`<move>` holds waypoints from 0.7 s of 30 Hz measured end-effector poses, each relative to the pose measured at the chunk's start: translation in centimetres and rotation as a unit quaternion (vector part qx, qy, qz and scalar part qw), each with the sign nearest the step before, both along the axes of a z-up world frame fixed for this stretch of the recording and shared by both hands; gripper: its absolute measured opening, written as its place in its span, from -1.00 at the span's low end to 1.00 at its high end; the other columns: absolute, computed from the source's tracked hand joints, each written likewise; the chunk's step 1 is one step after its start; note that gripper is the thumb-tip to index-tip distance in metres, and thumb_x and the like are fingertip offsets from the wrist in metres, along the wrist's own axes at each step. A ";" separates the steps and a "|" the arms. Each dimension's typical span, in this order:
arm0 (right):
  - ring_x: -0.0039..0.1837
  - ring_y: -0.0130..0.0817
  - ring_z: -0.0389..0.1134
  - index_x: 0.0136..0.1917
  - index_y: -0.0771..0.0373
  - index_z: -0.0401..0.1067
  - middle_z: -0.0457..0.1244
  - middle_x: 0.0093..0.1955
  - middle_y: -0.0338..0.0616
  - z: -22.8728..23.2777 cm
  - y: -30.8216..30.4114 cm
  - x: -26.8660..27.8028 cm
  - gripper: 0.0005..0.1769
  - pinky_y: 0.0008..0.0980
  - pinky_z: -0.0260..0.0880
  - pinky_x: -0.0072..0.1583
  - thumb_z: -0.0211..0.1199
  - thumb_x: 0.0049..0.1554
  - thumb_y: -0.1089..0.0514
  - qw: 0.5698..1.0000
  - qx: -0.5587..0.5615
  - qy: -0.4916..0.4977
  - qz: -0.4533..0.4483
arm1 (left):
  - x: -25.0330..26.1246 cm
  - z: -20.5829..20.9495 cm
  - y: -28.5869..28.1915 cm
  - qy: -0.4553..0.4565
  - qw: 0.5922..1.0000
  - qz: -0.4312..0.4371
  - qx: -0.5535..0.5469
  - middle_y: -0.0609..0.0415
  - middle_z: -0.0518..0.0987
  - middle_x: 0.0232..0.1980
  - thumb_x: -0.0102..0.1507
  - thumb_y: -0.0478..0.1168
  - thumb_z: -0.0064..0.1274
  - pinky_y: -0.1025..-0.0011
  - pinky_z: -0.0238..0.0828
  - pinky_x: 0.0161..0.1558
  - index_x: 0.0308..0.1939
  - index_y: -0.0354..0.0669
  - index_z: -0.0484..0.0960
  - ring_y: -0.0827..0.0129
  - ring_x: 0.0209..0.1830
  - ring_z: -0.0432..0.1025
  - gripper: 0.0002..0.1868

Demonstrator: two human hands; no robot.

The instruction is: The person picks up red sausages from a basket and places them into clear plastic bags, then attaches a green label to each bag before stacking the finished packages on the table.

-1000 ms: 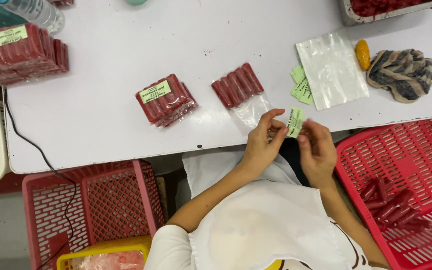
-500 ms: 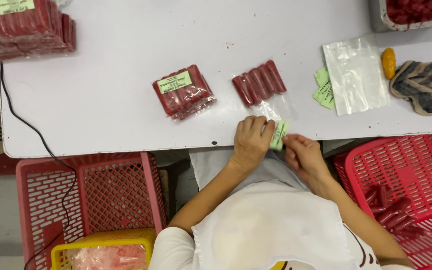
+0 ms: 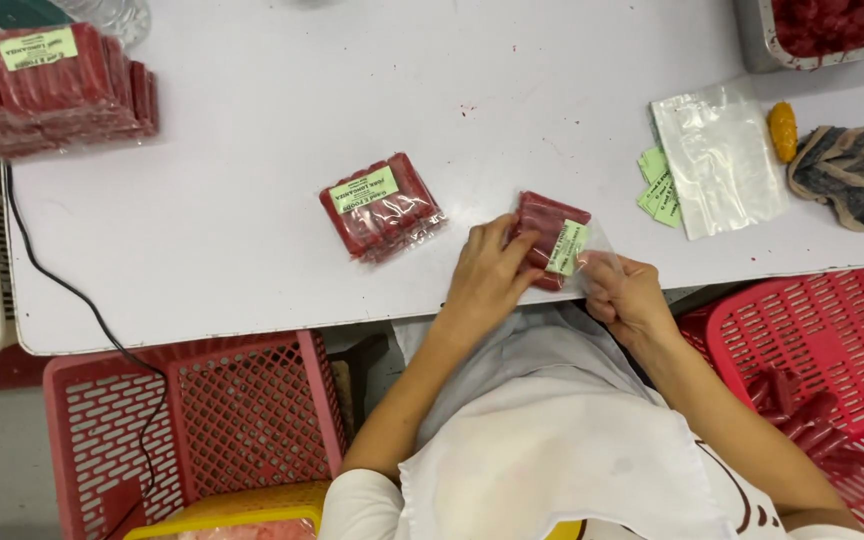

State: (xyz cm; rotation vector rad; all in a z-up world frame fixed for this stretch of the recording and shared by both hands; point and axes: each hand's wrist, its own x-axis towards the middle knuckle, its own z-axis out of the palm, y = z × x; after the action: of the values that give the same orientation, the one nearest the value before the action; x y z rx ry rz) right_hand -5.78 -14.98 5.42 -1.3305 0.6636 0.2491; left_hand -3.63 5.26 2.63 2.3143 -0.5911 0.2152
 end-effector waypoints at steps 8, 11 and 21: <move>-0.62 -0.45 -0.01 0.05 0.32 0.43 0.08 -0.58 -0.09 -0.2 -0.5 1.4 -0.79 -0.50 -0.06 -0.56 0.32 0.23 0.15 0.989 -0.103 -0.050 0.092 | -0.4 1.3 -1.5 0.036 0.997 -0.012 0.060 -0.32 0.29 0.33 0.19 -0.11 0.26 -0.01 0.46 -0.01 0.14 -0.07 0.61 -0.26 0.16 0.34 -0.56; -0.64 -0.37 0.05 0.36 0.28 0.34 0.15 -0.57 0.00 -0.5 -2.5 1.1 -0.64 -0.48 -0.05 -0.58 0.11 0.34 0.13 0.974 -0.138 -0.086 0.159 | 0.4 1.5 -1.7 0.097 0.990 -0.019 0.101 -0.27 0.26 0.35 0.21 -0.06 0.24 -0.02 0.50 -0.06 0.10 0.03 0.62 -0.27 0.22 0.32 -0.61; -0.63 -0.22 0.29 0.33 0.31 0.38 0.38 -0.43 0.24 -2.8 -5.7 -3.5 -0.52 -0.43 0.17 -0.59 0.30 0.15 0.20 0.941 -0.025 -0.085 0.326 | 5.7 -3.0 -11.5 -0.138 0.981 -0.088 0.100 -0.23 0.43 0.21 0.09 -0.25 0.35 -0.10 0.37 0.23 -0.19 -0.23 0.64 -0.22 0.35 0.30 -0.73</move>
State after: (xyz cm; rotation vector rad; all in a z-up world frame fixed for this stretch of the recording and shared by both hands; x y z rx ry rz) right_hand -9.30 -20.66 2.63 -1.5723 0.0620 0.6456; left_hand 2.04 -6.27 -0.37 2.4260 -0.9914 0.4126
